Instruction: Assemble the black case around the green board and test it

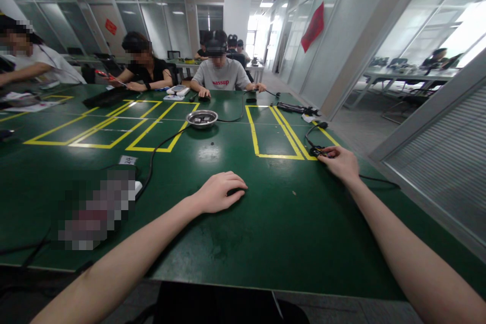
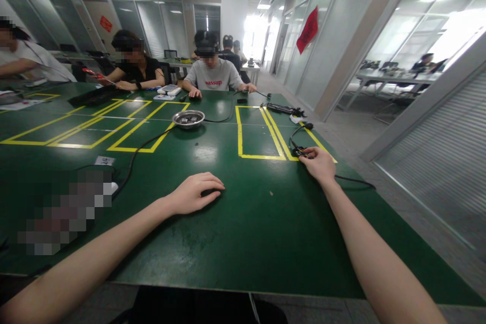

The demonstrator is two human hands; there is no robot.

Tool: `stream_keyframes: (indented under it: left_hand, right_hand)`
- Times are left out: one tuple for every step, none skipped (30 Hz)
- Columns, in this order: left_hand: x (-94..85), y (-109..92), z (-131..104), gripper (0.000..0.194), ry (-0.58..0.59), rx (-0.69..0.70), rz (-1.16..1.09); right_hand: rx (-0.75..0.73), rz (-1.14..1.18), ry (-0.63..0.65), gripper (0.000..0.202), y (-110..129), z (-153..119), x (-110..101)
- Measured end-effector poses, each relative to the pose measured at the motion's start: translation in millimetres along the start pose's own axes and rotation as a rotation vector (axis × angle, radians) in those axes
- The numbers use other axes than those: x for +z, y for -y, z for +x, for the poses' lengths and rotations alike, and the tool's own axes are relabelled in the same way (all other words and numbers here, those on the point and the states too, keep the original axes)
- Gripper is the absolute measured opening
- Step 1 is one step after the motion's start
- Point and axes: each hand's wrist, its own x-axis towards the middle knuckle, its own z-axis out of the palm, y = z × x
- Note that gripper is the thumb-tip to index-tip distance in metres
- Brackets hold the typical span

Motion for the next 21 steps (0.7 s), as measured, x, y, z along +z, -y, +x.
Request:
stream_keyframes:
  left_hand:
    - [0.0,0.1,0.0,0.022,-0.001,0.000,0.000]
    - [0.0,0.2,0.1,0.022,-0.001,-0.001,0.001]
    - [0.0,0.3,0.1,0.022,-0.002,-0.002,0.002]
    - [0.0,0.4,0.2,0.022,-0.004,-0.001,0.003]
    - [-0.1,0.4,0.2,0.022,-0.006,0.002,0.004]
    - [-0.1,0.3,0.3,0.022,-0.007,0.004,0.006]
    - [-0.2,0.1,0.3,0.022,-0.008,0.005,0.007]
    - [-0.4,-0.2,0.3,0.022,-0.006,0.007,0.009]
    - [-0.6,-0.5,0.3,0.021,-0.005,0.008,0.011]
    - [-0.9,-0.9,0.3,0.021,-0.004,0.008,0.013]
    - [-1.1,-1.2,0.3,0.021,-0.002,0.008,0.014]
    - [-1.4,-1.4,0.3,0.020,-0.002,0.009,0.014]
    - [-1.5,-1.4,0.4,0.020,-0.002,0.011,0.015]
    - [-1.6,-1.4,0.5,0.020,-0.004,0.013,0.015]
    - [-1.6,-1.2,0.6,0.020,-0.005,0.015,0.015]
    - [-1.5,-1.0,0.7,0.020,-0.007,0.019,0.016]
    - [-1.3,-0.7,0.8,0.020,-0.008,0.022,0.017]
    - [-1.1,-0.4,0.9,0.020,-0.008,0.025,0.018]
    - [-0.9,-0.2,0.9,0.020,-0.007,0.027,0.019]
    - [-0.7,0.0,0.9,0.020,-0.006,0.029,0.020]
    - [-0.5,0.2,0.9,0.020,-0.006,0.030,0.020]
  right_hand:
    - [0.006,0.000,0.002,0.031,1.0,-0.4,-0.4]
    - [0.012,0.001,0.003,0.032,2.0,-0.9,-0.8]
    - [0.016,0.000,0.004,0.033,2.8,-1.3,-1.3]
    - [0.019,-0.001,0.004,0.034,3.4,-1.7,-1.7]
    - [0.018,-0.003,0.003,0.035,3.6,-1.9,-2.2]
    - [0.016,-0.006,0.003,0.036,3.4,-2.0,-2.5]
    - [0.012,-0.008,0.003,0.039,2.8,-1.8,-2.8]
    - [0.009,-0.011,0.004,0.042,1.9,-1.4,-3.0]
    - [0.006,-0.017,0.005,0.045,0.6,-0.8,-3.0]
    - [0.004,-0.026,0.004,0.048,-0.8,0.0,-2.9]
    - [0.003,-0.037,0.001,0.050,-2.2,0.8,-2.6]
    - [0.003,-0.050,-0.002,0.049,-3.5,1.6,-2.3]
    - [0.001,-0.061,-0.006,0.047,-4.6,2.3,-1.8]
    - [-0.001,-0.071,-0.011,0.045,-5.3,2.8,-1.4]
    - [-0.004,-0.080,-0.018,0.043,-5.7,3.0,-1.0]
    - [-0.008,-0.087,-0.025,0.042,-5.8,3.1,-0.7]
    - [-0.012,-0.093,-0.034,0.041,-5.7,3.0,-0.7]
    - [-0.020,-0.097,-0.046,0.041,-5.6,2.9,-1.1]
    - [-0.031,-0.100,-0.066,0.040,-5.7,2.9,-1.7]
    - [-0.042,-0.099,-0.093,0.040,-6.1,3.0,-2.7]
    - [-0.057,-0.097,-0.129,0.040,-7.0,3.4,-3.8]
